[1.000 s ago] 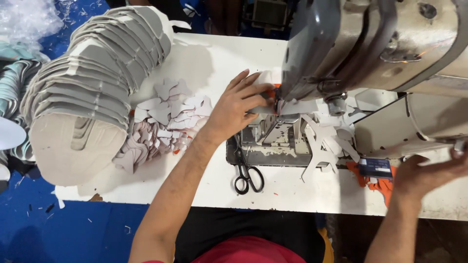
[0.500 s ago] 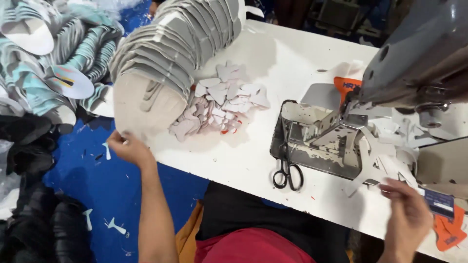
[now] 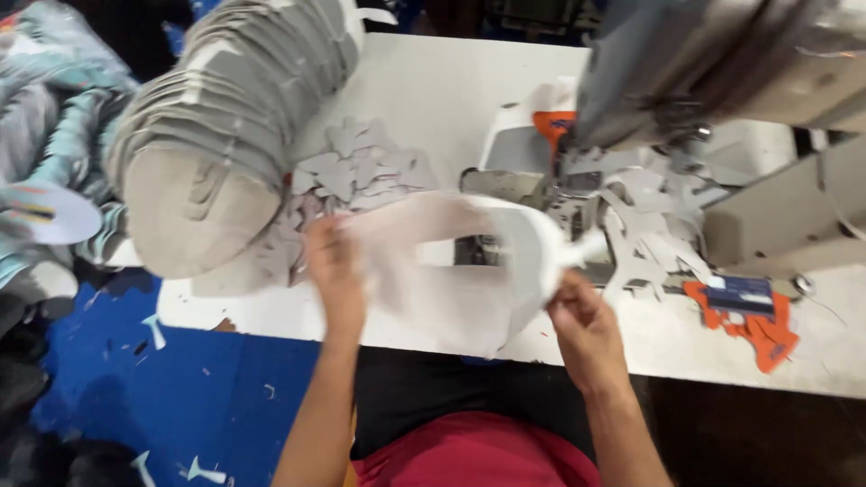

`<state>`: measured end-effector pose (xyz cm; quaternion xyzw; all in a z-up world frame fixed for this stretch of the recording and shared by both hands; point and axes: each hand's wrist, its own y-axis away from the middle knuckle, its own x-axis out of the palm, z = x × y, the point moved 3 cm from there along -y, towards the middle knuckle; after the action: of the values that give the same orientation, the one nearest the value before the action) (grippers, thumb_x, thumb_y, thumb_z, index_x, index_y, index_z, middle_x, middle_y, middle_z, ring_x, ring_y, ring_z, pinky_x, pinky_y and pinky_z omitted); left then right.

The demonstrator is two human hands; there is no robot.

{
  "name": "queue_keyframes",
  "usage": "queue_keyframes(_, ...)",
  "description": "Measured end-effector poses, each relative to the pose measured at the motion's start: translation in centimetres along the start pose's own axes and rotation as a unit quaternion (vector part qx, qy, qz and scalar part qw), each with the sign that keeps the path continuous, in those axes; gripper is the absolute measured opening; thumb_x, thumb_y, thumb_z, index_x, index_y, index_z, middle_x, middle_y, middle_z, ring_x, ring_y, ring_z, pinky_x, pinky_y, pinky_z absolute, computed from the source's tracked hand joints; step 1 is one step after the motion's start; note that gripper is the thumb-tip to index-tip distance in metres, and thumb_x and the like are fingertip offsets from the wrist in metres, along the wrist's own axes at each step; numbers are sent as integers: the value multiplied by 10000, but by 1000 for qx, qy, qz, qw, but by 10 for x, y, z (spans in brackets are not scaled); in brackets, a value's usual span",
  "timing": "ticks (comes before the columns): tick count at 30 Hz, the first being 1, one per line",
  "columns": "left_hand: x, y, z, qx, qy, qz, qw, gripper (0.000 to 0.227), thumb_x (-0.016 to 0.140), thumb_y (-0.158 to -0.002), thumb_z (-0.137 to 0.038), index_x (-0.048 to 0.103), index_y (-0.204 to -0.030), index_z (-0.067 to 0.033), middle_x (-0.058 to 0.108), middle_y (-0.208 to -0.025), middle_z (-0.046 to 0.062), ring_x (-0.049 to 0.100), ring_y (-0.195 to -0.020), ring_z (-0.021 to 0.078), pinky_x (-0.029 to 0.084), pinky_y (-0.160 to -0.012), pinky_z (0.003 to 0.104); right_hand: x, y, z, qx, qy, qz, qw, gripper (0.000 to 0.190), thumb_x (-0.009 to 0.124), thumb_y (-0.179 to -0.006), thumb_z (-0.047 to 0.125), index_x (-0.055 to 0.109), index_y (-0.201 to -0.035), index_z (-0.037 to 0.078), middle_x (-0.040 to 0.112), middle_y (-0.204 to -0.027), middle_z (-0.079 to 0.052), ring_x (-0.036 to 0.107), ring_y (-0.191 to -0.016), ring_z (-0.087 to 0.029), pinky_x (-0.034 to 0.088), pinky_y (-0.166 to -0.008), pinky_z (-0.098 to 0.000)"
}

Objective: The person sews orange fabric pieces onto white shoe parts using a sewing machine. They repeatedly pick up a shoe part, align the orange piece, sew it, and then cut the thread with scissors.

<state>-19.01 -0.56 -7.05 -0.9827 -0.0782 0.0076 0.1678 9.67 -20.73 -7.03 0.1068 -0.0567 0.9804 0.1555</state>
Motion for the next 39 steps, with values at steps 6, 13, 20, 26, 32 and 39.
queue_keyframes(6,139,83,-61,-38,47,327,943,425,719,-978,-172,580,-1338,7,644,-1283,120,593,-1208,187,469,-1064,362,-17,1,7,99,92,-206,969,532,747,-870,-14,562,-1368,-42,709,-1120,-204,687,-952,-247,573,-834,-349)
queue_keyframes(13,155,90,-83,-114,130,314,934,420,720,-959,-143,589,-1312,42,747,-1126,112,698,-1009,152,579,-905,304,-33,-5,-1,77,-80,-119,987,488,538,-1011,45,488,-1484,-64,680,-1258,-194,704,-1099,-244,587,-976,-408)
queue_keyframes(20,154,77,-88,-89,133,323,933,449,729,-962,-153,530,-1312,47,732,-1104,119,698,-990,151,581,-870,308,2,-17,60,11,81,-70,994,480,515,-1008,-1,470,-1484,-47,561,-1440,-143,694,-1129,-228,586,-982,-406)
queue_keyframes(26,157,86,-74,-81,100,333,934,423,742,-964,-121,528,-1293,37,738,-1106,143,708,-1004,179,585,-873,319,-2,-31,58,76,-1,-140,987,575,625,-975,56,495,-1535,23,728,-1069,-133,716,-915,-170,624,-848,-360)
queue_keyframes(32,144,78,-108,4,159,364,918,791,687,-871,-22,224,-1513,-16,431,-1465,187,473,-1369,248,408,-1129,389,-5,-35,48,74,100,-166,978,289,654,-1002,165,706,-1143,-82,763,-922,-78,741,-818,-148,652,-763,-314)
queue_keyframes(39,135,90,-87,-37,103,308,945,426,831,-887,-81,540,-1191,-17,577,-1134,83,580,-1001,143,486,-860,297,-4,-27,49,68,139,-165,974,299,597,-1030,195,695,-1156,-58,751,-893,-70,745,-784,-133,646,-735,-293)
